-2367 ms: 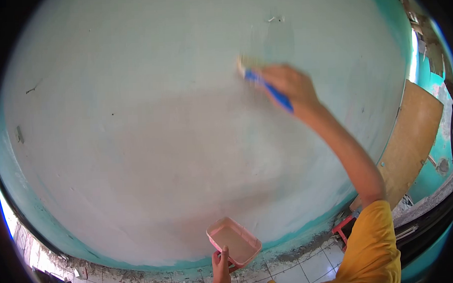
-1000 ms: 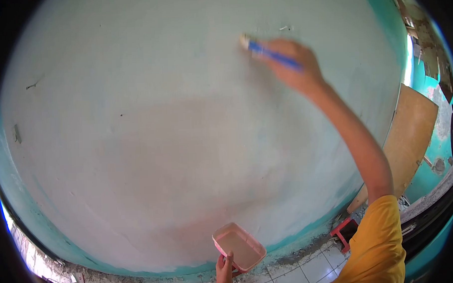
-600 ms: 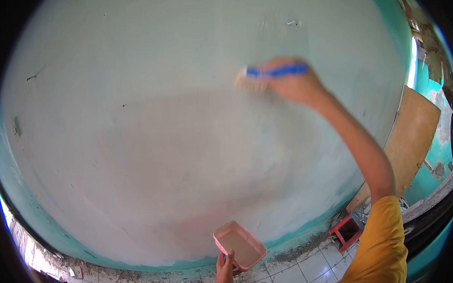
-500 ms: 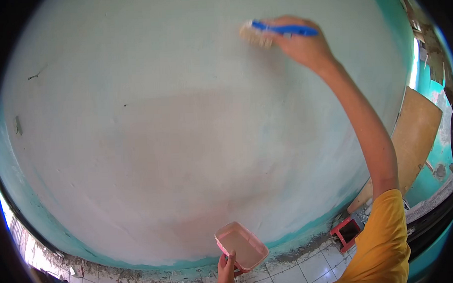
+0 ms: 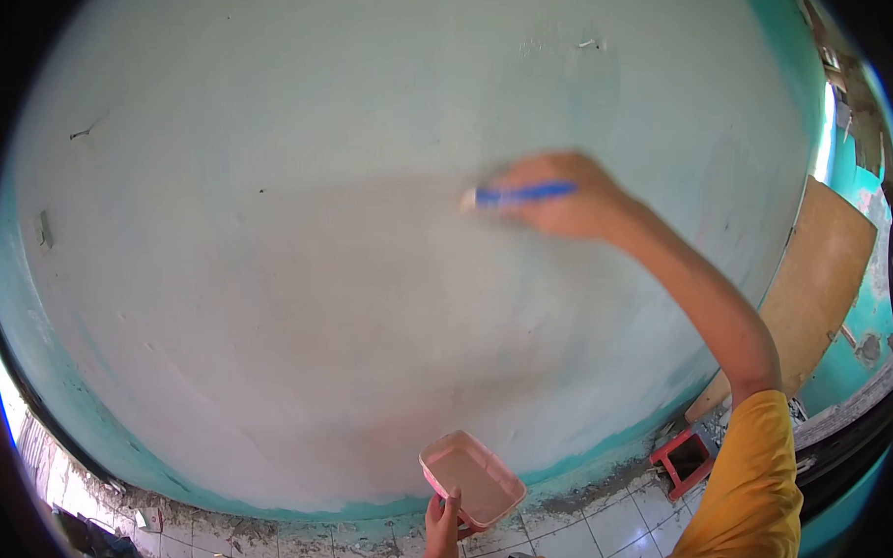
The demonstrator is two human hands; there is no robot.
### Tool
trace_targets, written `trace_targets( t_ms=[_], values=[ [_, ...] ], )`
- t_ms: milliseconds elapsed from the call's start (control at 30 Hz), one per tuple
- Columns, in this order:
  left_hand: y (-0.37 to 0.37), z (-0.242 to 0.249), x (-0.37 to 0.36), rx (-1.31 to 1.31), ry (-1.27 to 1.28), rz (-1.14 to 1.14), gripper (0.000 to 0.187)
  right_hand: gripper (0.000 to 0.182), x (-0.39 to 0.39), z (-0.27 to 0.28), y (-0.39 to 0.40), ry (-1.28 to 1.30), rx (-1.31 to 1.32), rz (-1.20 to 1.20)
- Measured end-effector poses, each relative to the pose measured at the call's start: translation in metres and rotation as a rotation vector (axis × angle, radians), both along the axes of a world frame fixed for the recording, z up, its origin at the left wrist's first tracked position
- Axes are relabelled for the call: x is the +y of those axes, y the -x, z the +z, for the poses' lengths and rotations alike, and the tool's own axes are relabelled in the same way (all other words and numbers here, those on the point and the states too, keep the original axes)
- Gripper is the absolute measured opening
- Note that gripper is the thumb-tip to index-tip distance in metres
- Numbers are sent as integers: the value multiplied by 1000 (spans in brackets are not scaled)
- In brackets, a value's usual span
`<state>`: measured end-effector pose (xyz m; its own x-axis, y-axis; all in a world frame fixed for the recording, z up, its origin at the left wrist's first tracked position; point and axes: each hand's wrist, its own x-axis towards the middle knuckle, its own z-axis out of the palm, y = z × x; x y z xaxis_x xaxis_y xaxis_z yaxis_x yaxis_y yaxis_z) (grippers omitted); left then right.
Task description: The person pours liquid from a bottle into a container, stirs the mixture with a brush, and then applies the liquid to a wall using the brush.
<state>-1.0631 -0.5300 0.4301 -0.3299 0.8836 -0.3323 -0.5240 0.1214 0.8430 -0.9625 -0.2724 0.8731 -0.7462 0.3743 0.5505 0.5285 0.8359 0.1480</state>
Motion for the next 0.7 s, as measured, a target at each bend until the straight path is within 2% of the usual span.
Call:
trace_targets(
  t_ms=[133,167,267,300,367,433,467,500,533,600,633,700],
  values=[
    [-1,7,-3,1,-3,2,76,28,25,89,8,-377,431,73],
    [-1,7,-3,0,-2,3,76,25,31,110,8,-557,485,131],
    [-1,3,-3,-3,-6,-5,76,24,1,122,8,-666,552,79],
    [-1,2,-4,-6,1,0,76,24,26,114,9,-814,511,182],
    [-1,2,-6,-9,3,6,75,26,27,63,9,-644,281,95],
    [1,1,-8,-27,-14,3,74,25,19,-2,5,-514,101,116],
    [1,2,-7,-30,-19,3,74,24,13,-30,0,-420,66,253],
    [2,3,-8,-21,-22,7,73,22,-4,-42,1,-225,-132,161],
    [2,4,-9,-10,-23,12,73,22,-5,-43,0,-224,-131,161],
    [2,5,-9,-5,-23,21,72,25,-6,-43,-1,24,-90,173],
    [2,6,-10,-6,-20,29,72,33,-2,-25,3,70,5,115],
    [1,4,-11,-8,-19,35,71,39,30,23,6,-191,176,119]
  ],
)
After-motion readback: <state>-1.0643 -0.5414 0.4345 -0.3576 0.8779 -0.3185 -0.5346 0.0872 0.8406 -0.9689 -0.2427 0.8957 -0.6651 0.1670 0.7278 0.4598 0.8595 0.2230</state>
